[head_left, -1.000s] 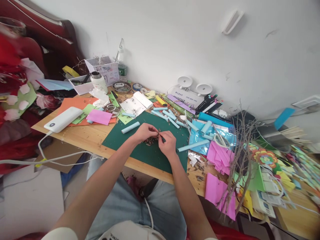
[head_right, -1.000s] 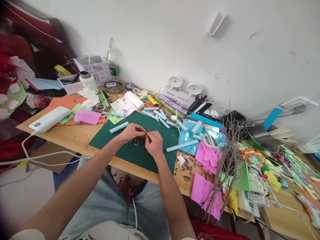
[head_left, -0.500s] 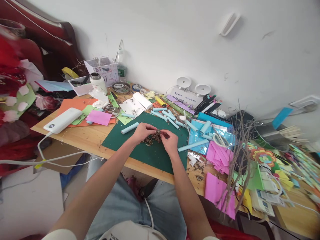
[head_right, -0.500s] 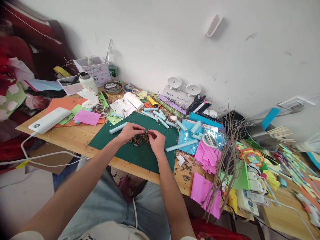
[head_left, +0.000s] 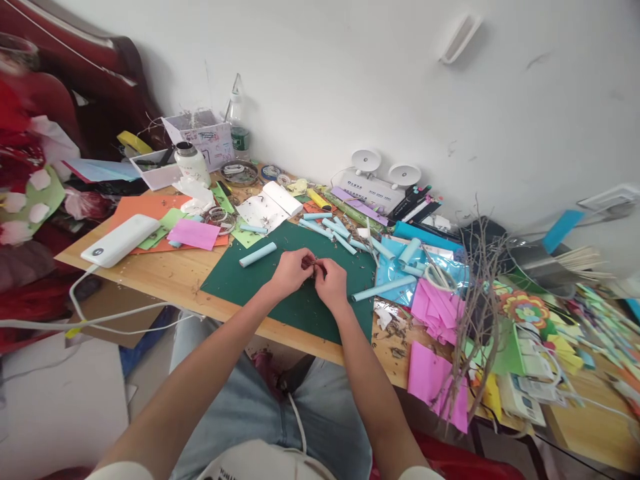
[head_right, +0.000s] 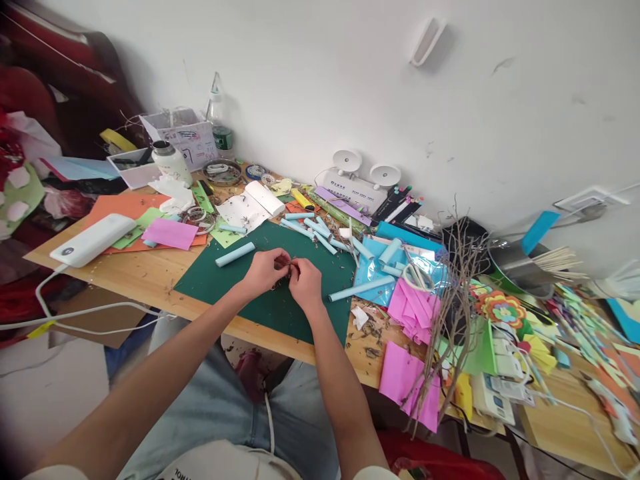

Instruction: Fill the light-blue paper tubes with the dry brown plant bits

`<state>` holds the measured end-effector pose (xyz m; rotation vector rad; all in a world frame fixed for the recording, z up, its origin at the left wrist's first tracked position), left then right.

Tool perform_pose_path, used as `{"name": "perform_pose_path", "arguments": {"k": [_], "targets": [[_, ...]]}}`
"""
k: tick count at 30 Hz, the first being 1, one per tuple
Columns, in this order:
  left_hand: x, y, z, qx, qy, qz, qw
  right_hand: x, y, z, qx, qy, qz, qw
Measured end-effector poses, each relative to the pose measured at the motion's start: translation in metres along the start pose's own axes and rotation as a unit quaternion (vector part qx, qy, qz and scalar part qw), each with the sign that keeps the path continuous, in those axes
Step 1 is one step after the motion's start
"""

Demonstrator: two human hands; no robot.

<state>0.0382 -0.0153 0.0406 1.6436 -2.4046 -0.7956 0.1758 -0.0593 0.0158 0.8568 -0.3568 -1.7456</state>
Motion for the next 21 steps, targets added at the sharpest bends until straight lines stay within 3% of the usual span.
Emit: {"name": "perform_pose_path", "arguments": {"k": [3, 6, 9, 11, 13, 16, 21], "targets": [[0.005, -0.004, -0.005, 0.013, -0.005, -0.028, 1.0, 0.0, -0.004, -0.008, -0.121, -0.095, -0.005, 0.988], [0.006, -0.008, 0.0, 0.099, 0.023, -0.039, 0.994, -0.001, -0.011, -0.016, -0.29, -0.198, 0.0, 0.936], [0.004, -0.009, 0.009, 0.209, 0.052, -0.052, 0.975, -0.004, -0.01, -0.018, -0.379, -0.226, -0.029, 0.897], [0.001, -0.006, 0.014, 0.25, 0.07, -0.064, 0.964, -0.005, -0.003, -0.019, -0.366, -0.217, -0.071, 0.902], [-0.001, -0.004, 0.019, 0.261, 0.091, -0.067, 0.959, -0.005, 0.004, -0.017, -0.295, -0.193, -0.09, 0.931], [-0.002, -0.003, 0.022, 0.258, 0.11, -0.064, 0.958, -0.004, 0.007, -0.011, -0.194, -0.149, -0.054, 0.968], [0.0, -0.006, 0.023, 0.218, 0.082, -0.055, 0.971, -0.002, 0.002, -0.003, -0.262, -0.122, -0.007, 0.957]]}}
Point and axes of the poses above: each hand's wrist, its own x-axis away from the middle knuckle, its own y-axis out of the back of the hand, z = x × y, the point moved 3 cm from there along -x, towards the middle knuckle, and after that the axes turned 1 degree about -y, right-handed, at the moved point
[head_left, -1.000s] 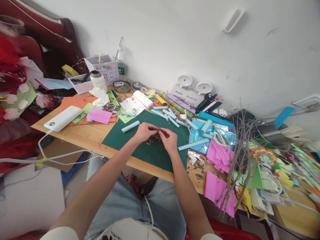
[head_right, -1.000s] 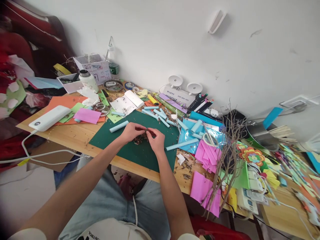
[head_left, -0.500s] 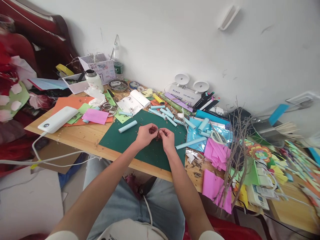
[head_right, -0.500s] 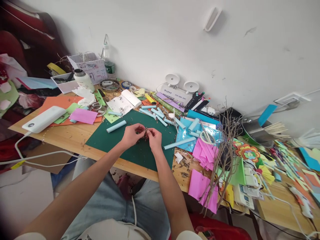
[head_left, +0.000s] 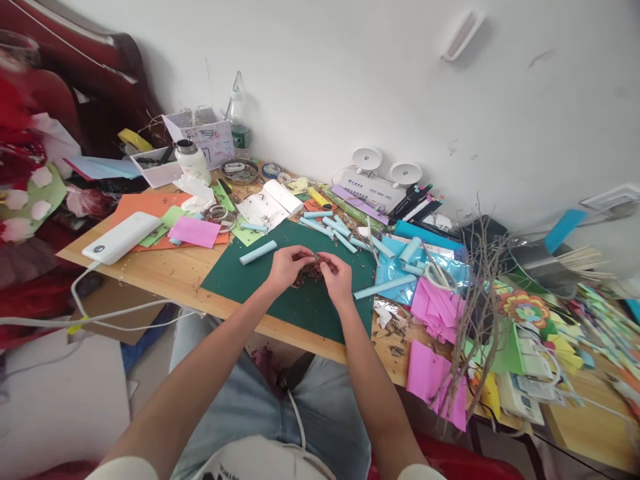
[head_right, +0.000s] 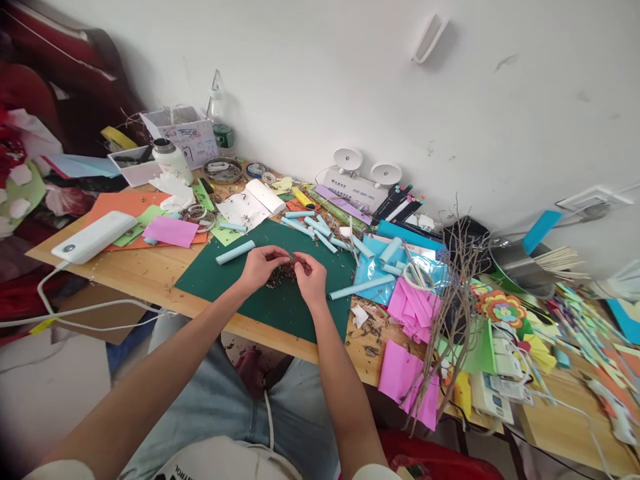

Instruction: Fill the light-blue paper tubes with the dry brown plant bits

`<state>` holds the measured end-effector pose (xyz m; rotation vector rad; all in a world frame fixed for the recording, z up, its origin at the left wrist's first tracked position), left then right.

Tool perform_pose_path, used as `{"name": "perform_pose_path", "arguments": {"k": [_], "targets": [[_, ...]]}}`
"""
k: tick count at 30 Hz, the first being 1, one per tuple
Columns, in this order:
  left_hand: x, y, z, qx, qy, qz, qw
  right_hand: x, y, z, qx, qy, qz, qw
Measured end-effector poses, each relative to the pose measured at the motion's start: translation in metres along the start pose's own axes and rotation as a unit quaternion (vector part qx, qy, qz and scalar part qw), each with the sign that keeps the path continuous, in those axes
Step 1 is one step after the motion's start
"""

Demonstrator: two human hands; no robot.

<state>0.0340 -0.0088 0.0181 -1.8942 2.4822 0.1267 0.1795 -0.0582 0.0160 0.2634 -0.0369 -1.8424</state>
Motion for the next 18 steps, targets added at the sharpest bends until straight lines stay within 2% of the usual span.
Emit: {"name": "perform_pose_path", "arguments": {"k": [2, 5, 10, 12, 14, 18], "targets": [[0.0, 0.0, 0.0, -0.018, -0.005, 0.005, 1.0, 0.0, -0.001, -0.001, -0.024, -0.013, 0.002, 1.0], [0.0, 0.001, -0.001, -0.036, 0.002, 0.014, 0.999, 0.0, 0.0, -0.001, -0.003, -0.013, -0.018, 1.0], [0.005, 0.001, -0.013, -0.121, -0.008, 0.035, 0.992, 0.004, 0.0, 0.007, 0.13, 0.079, -0.031, 0.988], [0.009, -0.002, -0.018, -0.138, -0.015, 0.027, 0.99, 0.006, -0.002, 0.008, 0.151, 0.106, -0.032, 0.982], [0.012, -0.006, -0.022, -0.118, -0.01, 0.004, 0.993, 0.005, -0.002, 0.006, 0.116, 0.09, -0.043, 0.988], [0.011, -0.012, -0.019, 0.004, 0.047, -0.039, 0.998, 0.0, -0.002, -0.006, -0.04, -0.004, -0.073, 0.997]]}}
Point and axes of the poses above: each hand's wrist, its own x-axis away from the middle knuckle, its own y-axis out of the back of the hand, z = x × y, the point moved 3 cm from there along -x, towards the middle knuckle, and after that the axes turned 1 degree about -y, right-handed, at the moved point
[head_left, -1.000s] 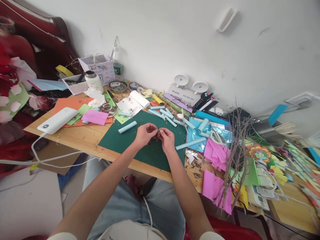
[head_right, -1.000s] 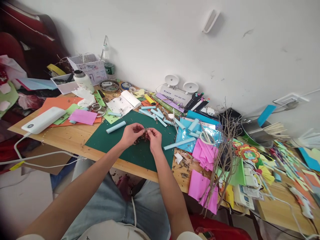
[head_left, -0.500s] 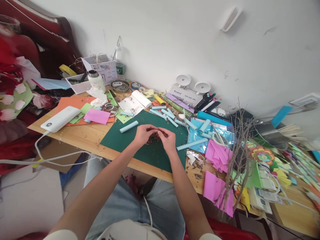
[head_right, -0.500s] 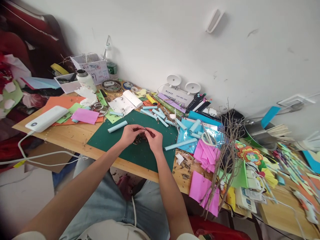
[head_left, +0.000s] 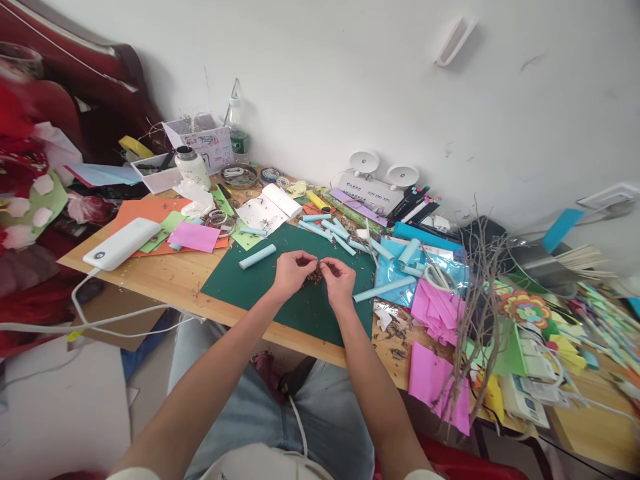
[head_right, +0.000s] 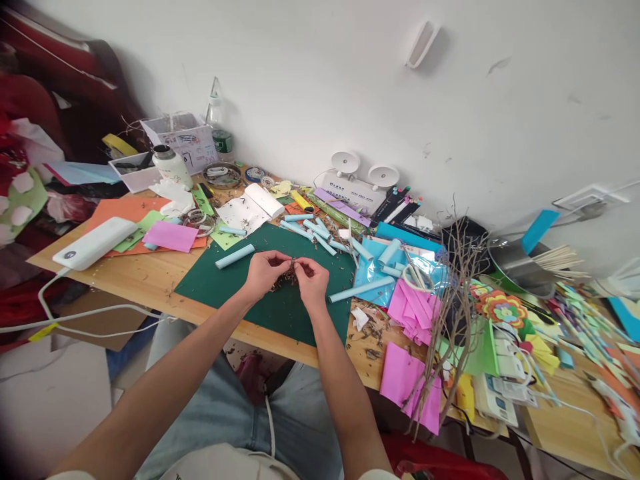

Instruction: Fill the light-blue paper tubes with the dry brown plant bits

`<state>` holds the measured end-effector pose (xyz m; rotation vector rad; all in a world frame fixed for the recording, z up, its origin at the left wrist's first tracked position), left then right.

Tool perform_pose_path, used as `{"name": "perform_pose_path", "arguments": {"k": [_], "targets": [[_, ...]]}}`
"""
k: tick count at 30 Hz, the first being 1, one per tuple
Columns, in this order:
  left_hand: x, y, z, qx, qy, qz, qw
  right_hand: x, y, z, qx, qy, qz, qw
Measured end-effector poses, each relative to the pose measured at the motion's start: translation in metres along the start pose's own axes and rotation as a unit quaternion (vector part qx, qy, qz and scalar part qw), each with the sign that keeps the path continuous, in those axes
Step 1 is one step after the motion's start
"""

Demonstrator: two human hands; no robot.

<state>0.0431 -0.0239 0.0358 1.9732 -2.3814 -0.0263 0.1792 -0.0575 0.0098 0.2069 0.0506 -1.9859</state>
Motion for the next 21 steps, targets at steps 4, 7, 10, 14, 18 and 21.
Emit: {"name": "perform_pose_path", "arguments": {"k": [4, 7, 10, 14, 18, 21], "targets": [[-0.007, -0.001, 0.008, 0.113, 0.032, 0.007, 0.993, -0.003, -0.001, -0.005, -0.091, -0.055, -0.028, 0.994], [-0.01, 0.002, 0.009, 0.109, 0.029, 0.027, 0.993, -0.002, -0.001, 0.0, -0.093, -0.05, -0.025, 0.994], [-0.009, 0.005, 0.006, 0.056, 0.022, 0.041, 0.997, 0.0, 0.0, 0.006, -0.041, -0.012, -0.018, 0.999], [-0.007, 0.005, 0.002, -0.012, 0.01, 0.057, 0.998, 0.001, 0.003, 0.011, 0.051, 0.036, -0.024, 0.998], [-0.01, 0.005, 0.004, -0.049, -0.016, 0.063, 0.997, 0.002, 0.004, 0.015, 0.101, 0.094, -0.022, 0.99], [-0.012, 0.004, 0.005, -0.069, -0.05, 0.07, 0.994, 0.003, 0.003, 0.017, 0.13, 0.124, -0.015, 0.984]]}}
Point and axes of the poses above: each hand's wrist, its own x-axis away from the middle knuckle, its own y-axis out of the back of the hand, z = x × y, the point moved 3 cm from there along -x, towards the middle knuckle, and after that the axes turned 1 degree about -y, right-handed, at the moved point
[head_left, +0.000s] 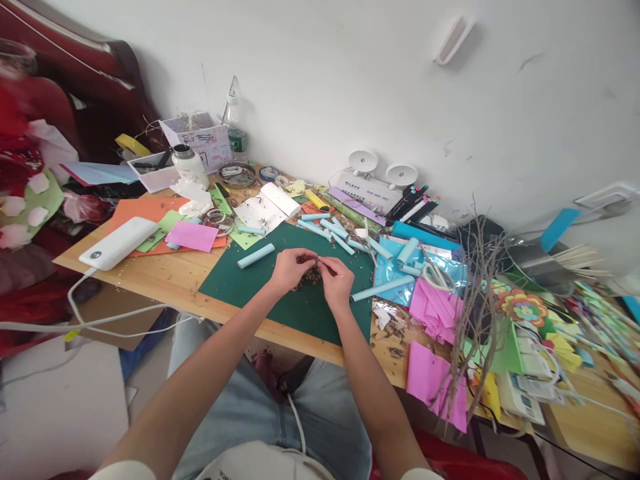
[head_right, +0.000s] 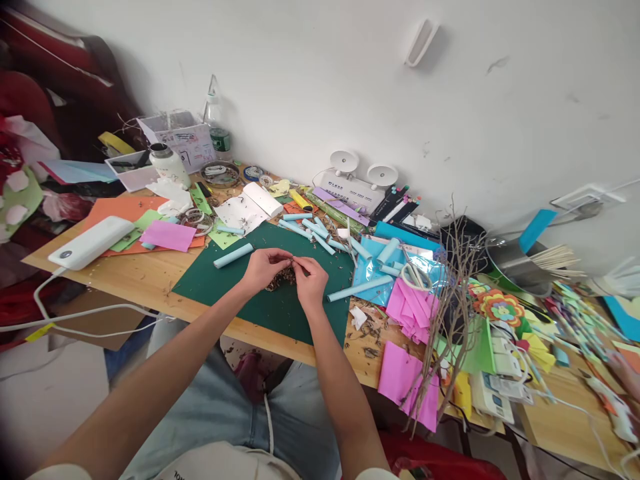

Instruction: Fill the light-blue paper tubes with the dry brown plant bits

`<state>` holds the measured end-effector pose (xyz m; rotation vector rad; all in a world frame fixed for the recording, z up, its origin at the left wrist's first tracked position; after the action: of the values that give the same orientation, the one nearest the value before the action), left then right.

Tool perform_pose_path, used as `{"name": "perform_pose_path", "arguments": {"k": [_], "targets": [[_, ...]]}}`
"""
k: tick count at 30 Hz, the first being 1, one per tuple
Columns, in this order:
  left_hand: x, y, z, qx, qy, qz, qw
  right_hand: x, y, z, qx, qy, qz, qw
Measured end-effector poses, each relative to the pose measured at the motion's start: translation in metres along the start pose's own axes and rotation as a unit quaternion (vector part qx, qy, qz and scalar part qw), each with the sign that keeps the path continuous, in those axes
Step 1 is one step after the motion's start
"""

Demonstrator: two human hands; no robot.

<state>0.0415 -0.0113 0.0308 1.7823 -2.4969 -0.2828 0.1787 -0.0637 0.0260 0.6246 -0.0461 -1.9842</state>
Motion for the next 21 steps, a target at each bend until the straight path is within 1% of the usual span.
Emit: {"name": "perform_pose_path", "arguments": {"k": [3, 5, 7, 9, 11, 13, 16, 19, 21], "targets": [[-0.001, -0.001, -0.002, -0.044, -0.027, 0.012, 0.999, 0.002, -0.001, 0.001, 0.061, 0.049, 0.008, 0.997], [-0.001, -0.001, -0.005, -0.099, -0.039, 0.021, 0.994, 0.003, -0.003, 0.001, 0.104, 0.088, 0.02, 0.99], [-0.002, 0.0, -0.01, -0.163, -0.069, 0.037, 0.983, 0.004, -0.003, -0.002, 0.14, 0.119, 0.035, 0.982], [-0.005, 0.002, -0.015, -0.216, -0.117, 0.053, 0.968, 0.003, -0.003, -0.005, 0.172, 0.131, 0.049, 0.975], [-0.011, 0.007, -0.019, -0.233, -0.143, 0.05, 0.961, 0.002, -0.003, -0.008, 0.189, 0.118, 0.063, 0.973], [-0.017, 0.014, -0.019, -0.206, -0.121, 0.035, 0.97, 0.0, -0.002, -0.01, 0.182, 0.09, 0.073, 0.976], [-0.023, 0.022, -0.017, -0.127, -0.063, 0.025, 0.99, -0.001, 0.0, -0.006, 0.151, 0.066, 0.076, 0.983], [-0.023, 0.02, -0.014, -0.024, -0.009, 0.048, 0.999, -0.001, -0.001, 0.001, 0.136, 0.081, 0.069, 0.985], [-0.021, 0.016, -0.013, 0.023, 0.01, 0.061, 0.998, 0.0, -0.001, 0.003, 0.135, 0.096, 0.053, 0.985]]}}
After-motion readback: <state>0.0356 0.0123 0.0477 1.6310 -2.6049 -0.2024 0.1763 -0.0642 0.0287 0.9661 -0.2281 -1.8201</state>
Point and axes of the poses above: each hand's wrist, its own x-axis away from the middle knuckle, its own y-axis out of the back of the hand, z = x × y, the point moved 3 cm from there along -x, towards the middle knuckle, and after that the axes turned 1 degree about -y, right-handed, at the moved point
